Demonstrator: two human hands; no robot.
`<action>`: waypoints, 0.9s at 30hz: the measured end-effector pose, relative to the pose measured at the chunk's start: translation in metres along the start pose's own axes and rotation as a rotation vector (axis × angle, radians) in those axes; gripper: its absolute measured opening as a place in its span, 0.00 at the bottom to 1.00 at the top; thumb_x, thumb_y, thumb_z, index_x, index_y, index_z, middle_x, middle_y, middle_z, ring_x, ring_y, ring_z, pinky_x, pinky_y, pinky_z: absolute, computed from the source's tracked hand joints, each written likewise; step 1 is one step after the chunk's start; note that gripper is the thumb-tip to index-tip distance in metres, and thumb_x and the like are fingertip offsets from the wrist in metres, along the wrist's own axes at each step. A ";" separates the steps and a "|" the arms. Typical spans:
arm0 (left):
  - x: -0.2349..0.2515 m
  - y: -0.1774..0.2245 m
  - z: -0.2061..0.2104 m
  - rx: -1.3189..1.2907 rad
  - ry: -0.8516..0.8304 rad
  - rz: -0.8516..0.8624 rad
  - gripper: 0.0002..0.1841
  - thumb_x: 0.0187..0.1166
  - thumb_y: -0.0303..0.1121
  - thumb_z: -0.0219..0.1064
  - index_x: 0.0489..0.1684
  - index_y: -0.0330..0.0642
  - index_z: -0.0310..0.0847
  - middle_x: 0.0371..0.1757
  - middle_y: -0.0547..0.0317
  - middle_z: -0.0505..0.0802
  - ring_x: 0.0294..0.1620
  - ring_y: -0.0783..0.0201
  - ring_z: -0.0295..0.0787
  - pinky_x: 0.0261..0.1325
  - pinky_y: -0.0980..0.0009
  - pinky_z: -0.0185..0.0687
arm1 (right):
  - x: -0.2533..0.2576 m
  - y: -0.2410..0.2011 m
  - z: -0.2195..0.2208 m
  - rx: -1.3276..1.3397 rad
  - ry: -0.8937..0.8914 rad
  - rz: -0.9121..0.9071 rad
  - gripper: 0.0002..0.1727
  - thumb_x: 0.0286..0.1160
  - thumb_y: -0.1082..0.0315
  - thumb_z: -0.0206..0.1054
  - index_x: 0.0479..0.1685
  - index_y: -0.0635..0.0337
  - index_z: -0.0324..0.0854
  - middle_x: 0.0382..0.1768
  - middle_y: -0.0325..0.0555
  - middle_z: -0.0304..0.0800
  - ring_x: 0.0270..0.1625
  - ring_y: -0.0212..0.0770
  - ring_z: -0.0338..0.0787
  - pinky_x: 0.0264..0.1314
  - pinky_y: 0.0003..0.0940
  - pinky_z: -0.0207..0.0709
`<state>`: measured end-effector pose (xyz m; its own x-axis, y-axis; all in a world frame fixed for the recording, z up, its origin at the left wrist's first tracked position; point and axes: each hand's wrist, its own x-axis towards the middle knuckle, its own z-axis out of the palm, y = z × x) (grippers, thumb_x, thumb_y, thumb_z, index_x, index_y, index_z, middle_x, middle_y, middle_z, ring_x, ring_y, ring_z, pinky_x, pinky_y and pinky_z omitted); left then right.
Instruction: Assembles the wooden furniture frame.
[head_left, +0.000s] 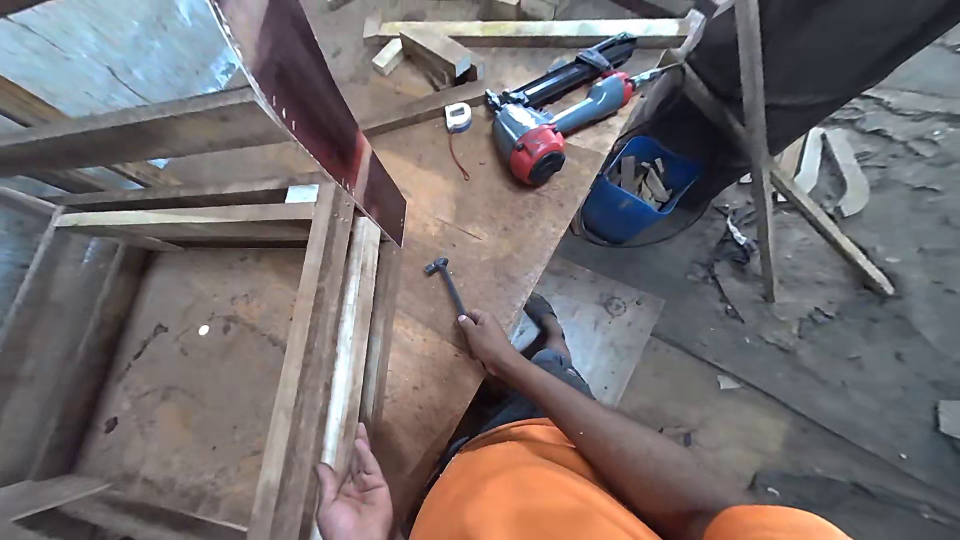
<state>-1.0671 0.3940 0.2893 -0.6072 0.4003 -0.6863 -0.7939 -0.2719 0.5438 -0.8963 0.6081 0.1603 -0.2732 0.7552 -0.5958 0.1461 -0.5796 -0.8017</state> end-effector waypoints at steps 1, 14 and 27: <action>0.001 0.000 0.000 -0.008 -0.008 -0.001 0.31 0.93 0.58 0.41 0.77 0.40 0.68 0.68 0.45 0.90 0.62 0.54 0.94 0.59 0.67 0.92 | 0.004 -0.002 -0.001 -0.027 0.004 0.007 0.17 0.92 0.58 0.53 0.49 0.61 0.81 0.28 0.50 0.80 0.24 0.44 0.78 0.26 0.42 0.74; 0.005 -0.003 -0.002 0.011 0.015 -0.021 0.33 0.92 0.59 0.41 0.74 0.37 0.72 0.67 0.47 0.91 0.60 0.56 0.95 0.57 0.69 0.92 | 0.035 -0.035 -0.012 -0.302 -0.038 0.028 0.20 0.91 0.57 0.53 0.56 0.62 0.84 0.37 0.56 0.88 0.38 0.52 0.89 0.41 0.54 0.82; 0.008 -0.014 0.006 0.003 0.102 0.107 0.25 0.95 0.51 0.44 0.69 0.39 0.72 0.54 0.45 0.95 0.48 0.57 0.97 0.47 0.68 0.94 | 0.043 -0.078 -0.007 -0.808 -0.004 -0.317 0.19 0.85 0.53 0.61 0.62 0.55 0.84 0.57 0.58 0.87 0.59 0.59 0.89 0.58 0.62 0.84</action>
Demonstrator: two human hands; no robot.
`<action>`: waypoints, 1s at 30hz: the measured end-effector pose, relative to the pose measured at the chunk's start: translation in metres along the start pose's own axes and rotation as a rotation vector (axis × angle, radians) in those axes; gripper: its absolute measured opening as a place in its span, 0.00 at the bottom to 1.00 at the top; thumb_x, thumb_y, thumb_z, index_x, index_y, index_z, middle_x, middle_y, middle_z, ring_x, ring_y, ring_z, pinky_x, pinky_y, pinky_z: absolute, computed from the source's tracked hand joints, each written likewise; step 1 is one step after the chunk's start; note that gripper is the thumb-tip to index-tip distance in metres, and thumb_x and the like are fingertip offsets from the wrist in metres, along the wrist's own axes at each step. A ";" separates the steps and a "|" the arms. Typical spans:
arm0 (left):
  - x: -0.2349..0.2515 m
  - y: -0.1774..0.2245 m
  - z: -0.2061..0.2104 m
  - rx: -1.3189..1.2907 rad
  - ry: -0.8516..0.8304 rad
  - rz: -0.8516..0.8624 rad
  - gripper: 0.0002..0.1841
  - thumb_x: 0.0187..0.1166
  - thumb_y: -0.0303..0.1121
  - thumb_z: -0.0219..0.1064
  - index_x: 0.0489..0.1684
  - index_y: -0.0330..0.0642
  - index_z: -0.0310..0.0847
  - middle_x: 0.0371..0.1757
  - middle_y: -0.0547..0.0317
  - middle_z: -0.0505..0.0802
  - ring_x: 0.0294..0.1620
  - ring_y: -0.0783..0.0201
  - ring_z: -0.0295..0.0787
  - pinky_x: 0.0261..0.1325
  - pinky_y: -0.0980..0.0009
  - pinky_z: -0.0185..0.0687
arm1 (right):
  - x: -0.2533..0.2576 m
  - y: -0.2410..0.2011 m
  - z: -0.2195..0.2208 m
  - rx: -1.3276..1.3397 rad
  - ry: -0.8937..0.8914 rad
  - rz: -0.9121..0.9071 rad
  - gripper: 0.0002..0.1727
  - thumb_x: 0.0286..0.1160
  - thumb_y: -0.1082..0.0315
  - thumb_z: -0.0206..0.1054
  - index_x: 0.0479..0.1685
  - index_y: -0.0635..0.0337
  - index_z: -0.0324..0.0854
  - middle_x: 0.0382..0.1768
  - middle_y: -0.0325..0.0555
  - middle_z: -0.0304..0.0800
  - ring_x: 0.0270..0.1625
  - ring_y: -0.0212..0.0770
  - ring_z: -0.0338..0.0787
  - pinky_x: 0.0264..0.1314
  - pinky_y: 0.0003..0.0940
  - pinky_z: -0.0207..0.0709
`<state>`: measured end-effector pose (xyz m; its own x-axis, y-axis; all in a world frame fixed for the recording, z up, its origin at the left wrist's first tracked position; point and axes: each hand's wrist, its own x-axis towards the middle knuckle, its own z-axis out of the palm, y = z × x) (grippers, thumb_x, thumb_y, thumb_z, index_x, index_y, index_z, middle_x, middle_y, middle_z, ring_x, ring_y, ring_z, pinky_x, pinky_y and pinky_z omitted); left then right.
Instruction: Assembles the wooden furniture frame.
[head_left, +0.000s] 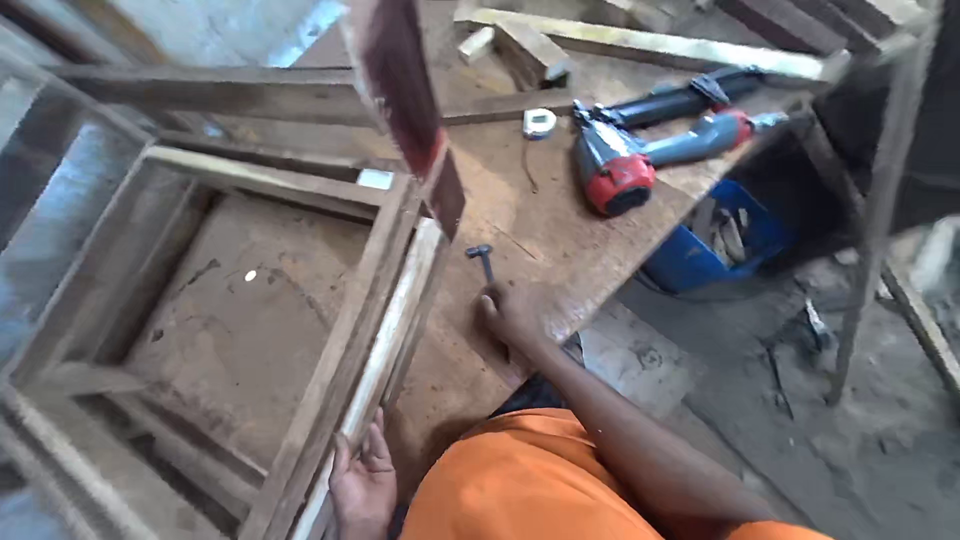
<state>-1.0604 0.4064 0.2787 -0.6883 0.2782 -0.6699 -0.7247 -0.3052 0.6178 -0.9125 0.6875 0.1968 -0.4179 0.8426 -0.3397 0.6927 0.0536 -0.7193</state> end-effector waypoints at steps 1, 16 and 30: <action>-0.002 -0.003 0.006 -0.001 0.034 0.022 0.22 0.95 0.47 0.44 0.66 0.39 0.73 0.49 0.47 0.95 0.44 0.59 0.97 0.44 0.68 0.94 | 0.002 -0.007 -0.001 0.115 -0.048 -0.052 0.19 0.88 0.55 0.61 0.64 0.57 0.84 0.54 0.57 0.89 0.56 0.56 0.90 0.59 0.61 0.84; -0.012 -0.033 -0.006 -0.103 0.152 0.240 0.40 0.79 0.56 0.70 0.82 0.35 0.65 0.72 0.38 0.85 0.64 0.47 0.90 0.65 0.53 0.89 | 0.033 -0.094 0.036 0.787 -0.517 0.050 0.25 0.87 0.49 0.61 0.73 0.54 0.69 0.50 0.44 0.89 0.47 0.41 0.94 0.53 0.41 0.92; 0.006 -0.046 -0.003 -0.264 0.179 0.290 0.40 0.80 0.51 0.72 0.84 0.33 0.62 0.70 0.34 0.84 0.59 0.48 0.92 0.63 0.57 0.91 | 0.028 -0.098 0.027 0.747 -0.572 0.009 0.29 0.86 0.52 0.62 0.80 0.55 0.62 0.58 0.49 0.83 0.52 0.43 0.92 0.55 0.40 0.90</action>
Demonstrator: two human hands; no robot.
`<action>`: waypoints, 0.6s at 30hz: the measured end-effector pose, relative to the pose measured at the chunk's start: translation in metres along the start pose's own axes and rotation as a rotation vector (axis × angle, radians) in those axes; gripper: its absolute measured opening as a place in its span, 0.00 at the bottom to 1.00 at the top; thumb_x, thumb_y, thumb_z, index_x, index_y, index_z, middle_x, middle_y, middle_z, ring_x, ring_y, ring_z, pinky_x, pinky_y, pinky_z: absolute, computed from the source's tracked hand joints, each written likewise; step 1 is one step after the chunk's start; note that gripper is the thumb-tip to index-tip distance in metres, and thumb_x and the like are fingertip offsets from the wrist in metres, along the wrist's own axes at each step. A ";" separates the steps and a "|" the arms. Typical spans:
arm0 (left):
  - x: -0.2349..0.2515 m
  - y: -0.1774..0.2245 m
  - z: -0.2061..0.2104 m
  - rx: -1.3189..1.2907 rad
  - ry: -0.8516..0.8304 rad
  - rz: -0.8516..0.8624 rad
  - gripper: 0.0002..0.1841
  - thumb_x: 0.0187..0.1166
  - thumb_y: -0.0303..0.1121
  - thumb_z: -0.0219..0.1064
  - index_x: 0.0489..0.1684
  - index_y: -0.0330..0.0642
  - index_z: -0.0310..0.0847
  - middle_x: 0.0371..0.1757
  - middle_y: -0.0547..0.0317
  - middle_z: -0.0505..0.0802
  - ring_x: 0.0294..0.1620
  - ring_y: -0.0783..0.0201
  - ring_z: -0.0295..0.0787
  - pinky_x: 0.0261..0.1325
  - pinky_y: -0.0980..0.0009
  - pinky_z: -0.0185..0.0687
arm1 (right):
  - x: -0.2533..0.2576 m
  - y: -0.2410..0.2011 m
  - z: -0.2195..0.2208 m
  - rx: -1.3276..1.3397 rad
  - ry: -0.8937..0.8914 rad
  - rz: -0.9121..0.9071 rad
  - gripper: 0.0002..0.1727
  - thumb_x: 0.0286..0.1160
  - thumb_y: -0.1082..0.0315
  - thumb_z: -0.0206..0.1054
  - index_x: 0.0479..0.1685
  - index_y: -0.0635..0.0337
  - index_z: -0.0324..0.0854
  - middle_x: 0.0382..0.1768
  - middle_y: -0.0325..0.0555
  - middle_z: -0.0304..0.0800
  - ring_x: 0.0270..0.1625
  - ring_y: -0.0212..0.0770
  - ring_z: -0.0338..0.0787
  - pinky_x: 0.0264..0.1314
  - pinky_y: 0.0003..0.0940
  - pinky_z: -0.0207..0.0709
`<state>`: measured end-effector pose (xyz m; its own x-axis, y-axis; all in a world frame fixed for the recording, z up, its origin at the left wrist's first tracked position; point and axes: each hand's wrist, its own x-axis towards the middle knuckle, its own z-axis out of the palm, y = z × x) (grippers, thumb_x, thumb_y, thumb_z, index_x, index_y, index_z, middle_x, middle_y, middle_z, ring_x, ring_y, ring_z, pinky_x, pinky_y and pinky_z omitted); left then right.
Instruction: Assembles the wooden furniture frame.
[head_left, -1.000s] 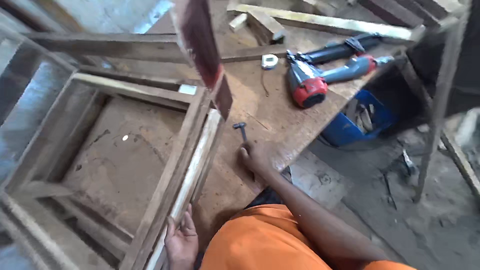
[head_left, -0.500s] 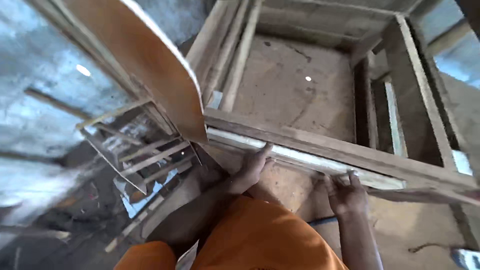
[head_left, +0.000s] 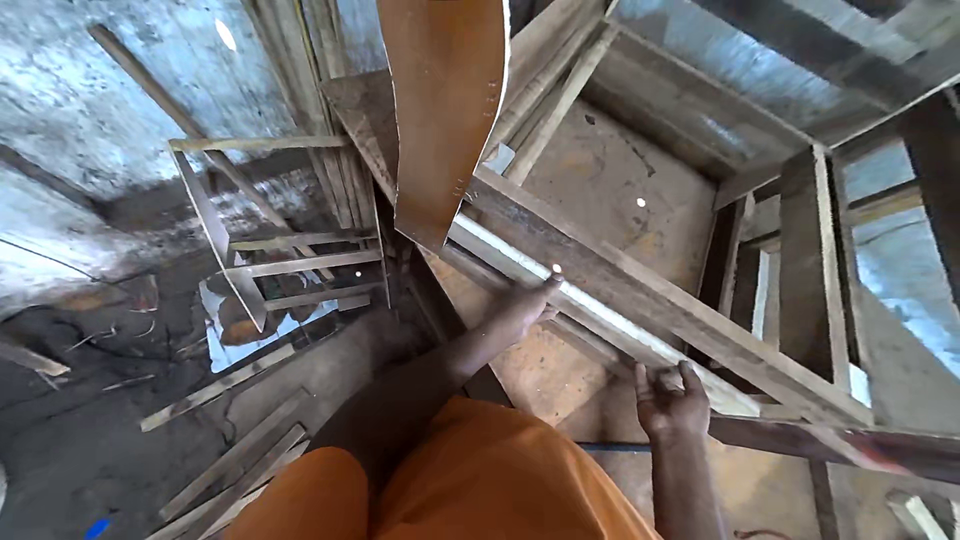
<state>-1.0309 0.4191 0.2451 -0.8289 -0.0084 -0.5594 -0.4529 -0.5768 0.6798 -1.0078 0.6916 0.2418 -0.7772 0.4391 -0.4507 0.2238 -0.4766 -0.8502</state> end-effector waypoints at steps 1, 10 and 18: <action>0.000 0.000 0.001 0.002 0.002 -0.001 0.40 0.80 0.51 0.71 0.84 0.33 0.61 0.71 0.34 0.84 0.59 0.48 0.92 0.63 0.57 0.91 | -0.001 -0.001 0.001 0.004 0.002 -0.001 0.29 0.86 0.52 0.62 0.80 0.55 0.62 0.58 0.49 0.83 0.51 0.43 0.92 0.54 0.40 0.90; 0.000 -0.001 0.004 0.040 -0.012 0.019 0.39 0.81 0.53 0.69 0.82 0.31 0.64 0.70 0.33 0.85 0.61 0.48 0.92 0.65 0.56 0.90 | 0.002 -0.002 -0.002 0.053 0.020 -0.016 0.28 0.84 0.53 0.65 0.77 0.55 0.64 0.55 0.49 0.84 0.50 0.45 0.93 0.56 0.43 0.91; -0.001 0.001 0.002 0.039 -0.020 0.027 0.40 0.81 0.53 0.70 0.84 0.35 0.61 0.71 0.34 0.84 0.58 0.48 0.93 0.62 0.56 0.92 | 0.002 -0.002 -0.001 0.052 0.018 -0.009 0.30 0.84 0.54 0.65 0.79 0.54 0.63 0.59 0.49 0.83 0.52 0.44 0.92 0.56 0.42 0.90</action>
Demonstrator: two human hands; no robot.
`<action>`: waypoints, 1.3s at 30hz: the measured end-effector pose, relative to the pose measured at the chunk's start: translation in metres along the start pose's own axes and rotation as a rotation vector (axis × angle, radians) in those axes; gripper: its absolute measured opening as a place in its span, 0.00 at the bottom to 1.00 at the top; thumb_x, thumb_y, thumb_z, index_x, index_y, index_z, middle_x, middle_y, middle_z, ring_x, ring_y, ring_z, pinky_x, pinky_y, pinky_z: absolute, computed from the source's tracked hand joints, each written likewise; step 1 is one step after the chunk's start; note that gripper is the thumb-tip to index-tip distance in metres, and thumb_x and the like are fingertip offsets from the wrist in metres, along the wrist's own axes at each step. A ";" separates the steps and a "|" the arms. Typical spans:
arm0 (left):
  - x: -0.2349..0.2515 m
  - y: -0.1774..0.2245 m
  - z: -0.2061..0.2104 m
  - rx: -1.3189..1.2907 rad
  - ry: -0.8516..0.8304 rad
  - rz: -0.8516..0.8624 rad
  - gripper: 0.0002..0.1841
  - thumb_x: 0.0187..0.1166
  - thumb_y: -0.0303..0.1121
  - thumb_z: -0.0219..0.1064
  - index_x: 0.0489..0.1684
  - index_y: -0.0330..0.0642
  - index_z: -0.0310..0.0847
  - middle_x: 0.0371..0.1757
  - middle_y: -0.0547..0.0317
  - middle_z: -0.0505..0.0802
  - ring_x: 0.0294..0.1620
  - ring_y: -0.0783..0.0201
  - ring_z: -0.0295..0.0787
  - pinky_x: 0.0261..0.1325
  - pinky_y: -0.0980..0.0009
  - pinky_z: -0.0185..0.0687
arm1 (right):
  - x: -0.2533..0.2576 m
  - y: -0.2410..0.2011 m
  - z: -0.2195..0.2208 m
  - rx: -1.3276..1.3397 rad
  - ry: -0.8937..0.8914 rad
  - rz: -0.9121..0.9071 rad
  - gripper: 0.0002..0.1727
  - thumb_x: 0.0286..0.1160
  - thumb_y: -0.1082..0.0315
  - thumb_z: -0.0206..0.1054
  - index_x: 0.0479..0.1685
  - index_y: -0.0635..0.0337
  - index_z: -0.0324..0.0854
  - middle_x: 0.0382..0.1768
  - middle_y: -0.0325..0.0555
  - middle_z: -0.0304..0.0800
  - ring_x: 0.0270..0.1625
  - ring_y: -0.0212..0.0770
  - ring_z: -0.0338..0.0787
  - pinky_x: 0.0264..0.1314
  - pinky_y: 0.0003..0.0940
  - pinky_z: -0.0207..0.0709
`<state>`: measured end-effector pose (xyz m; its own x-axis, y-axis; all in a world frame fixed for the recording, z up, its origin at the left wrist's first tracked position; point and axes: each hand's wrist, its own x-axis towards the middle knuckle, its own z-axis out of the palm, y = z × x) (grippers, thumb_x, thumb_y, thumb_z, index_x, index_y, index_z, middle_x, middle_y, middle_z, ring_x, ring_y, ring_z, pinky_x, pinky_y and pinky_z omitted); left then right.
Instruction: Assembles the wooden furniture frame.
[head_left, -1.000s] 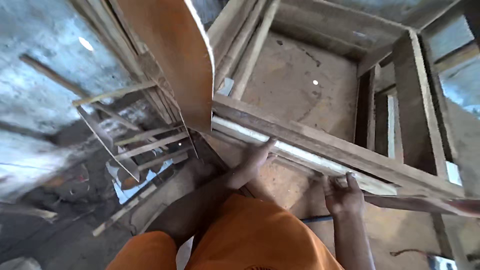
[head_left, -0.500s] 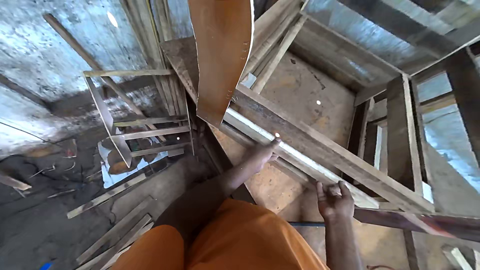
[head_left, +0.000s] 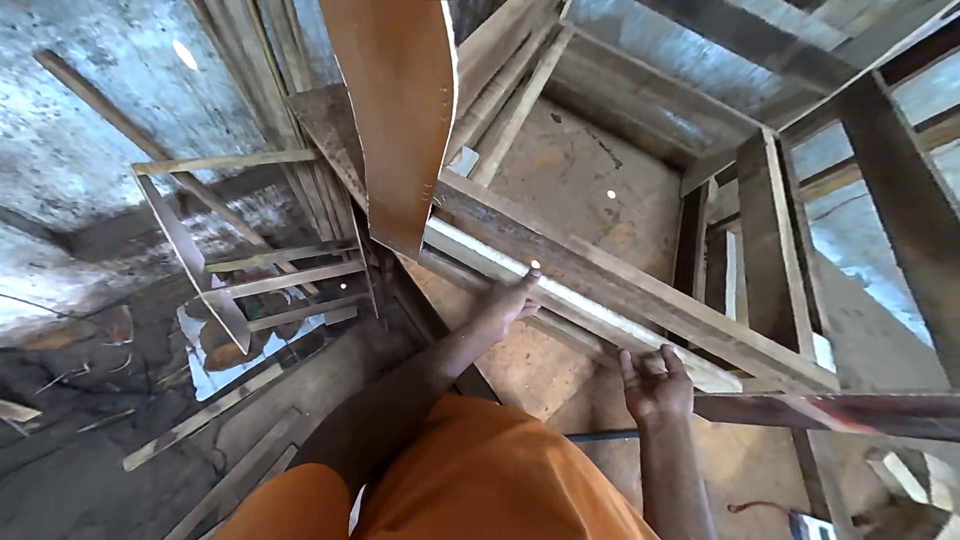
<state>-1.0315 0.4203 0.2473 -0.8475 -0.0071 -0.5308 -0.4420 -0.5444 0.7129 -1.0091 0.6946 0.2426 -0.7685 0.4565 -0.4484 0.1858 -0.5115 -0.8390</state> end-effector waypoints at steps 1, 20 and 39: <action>-0.001 0.001 0.000 -0.001 -0.001 0.000 0.40 0.81 0.52 0.70 0.85 0.35 0.60 0.71 0.34 0.84 0.59 0.47 0.93 0.62 0.56 0.92 | 0.000 0.000 0.000 -0.003 -0.005 -0.002 0.29 0.84 0.55 0.65 0.78 0.55 0.63 0.57 0.49 0.83 0.51 0.44 0.92 0.55 0.41 0.91; -0.007 0.004 0.003 0.050 0.010 -0.009 0.38 0.82 0.53 0.68 0.81 0.32 0.65 0.68 0.35 0.87 0.60 0.50 0.93 0.65 0.59 0.90 | 0.002 0.001 -0.002 0.025 -0.016 -0.008 0.28 0.83 0.56 0.65 0.77 0.56 0.64 0.57 0.50 0.84 0.51 0.45 0.93 0.55 0.42 0.91; -0.021 0.007 0.001 0.118 0.025 -0.027 0.35 0.82 0.52 0.68 0.81 0.38 0.69 0.68 0.42 0.88 0.63 0.52 0.91 0.67 0.59 0.88 | -0.003 0.009 -0.003 0.060 -0.026 -0.021 0.11 0.83 0.56 0.66 0.51 0.52 0.77 0.31 0.36 0.82 0.34 0.36 0.89 0.47 0.41 0.91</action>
<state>-1.0176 0.4173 0.2639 -0.8276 -0.0155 -0.5611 -0.4976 -0.4423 0.7462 -1.0029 0.6906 0.2352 -0.7872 0.4490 -0.4227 0.1335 -0.5451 -0.8277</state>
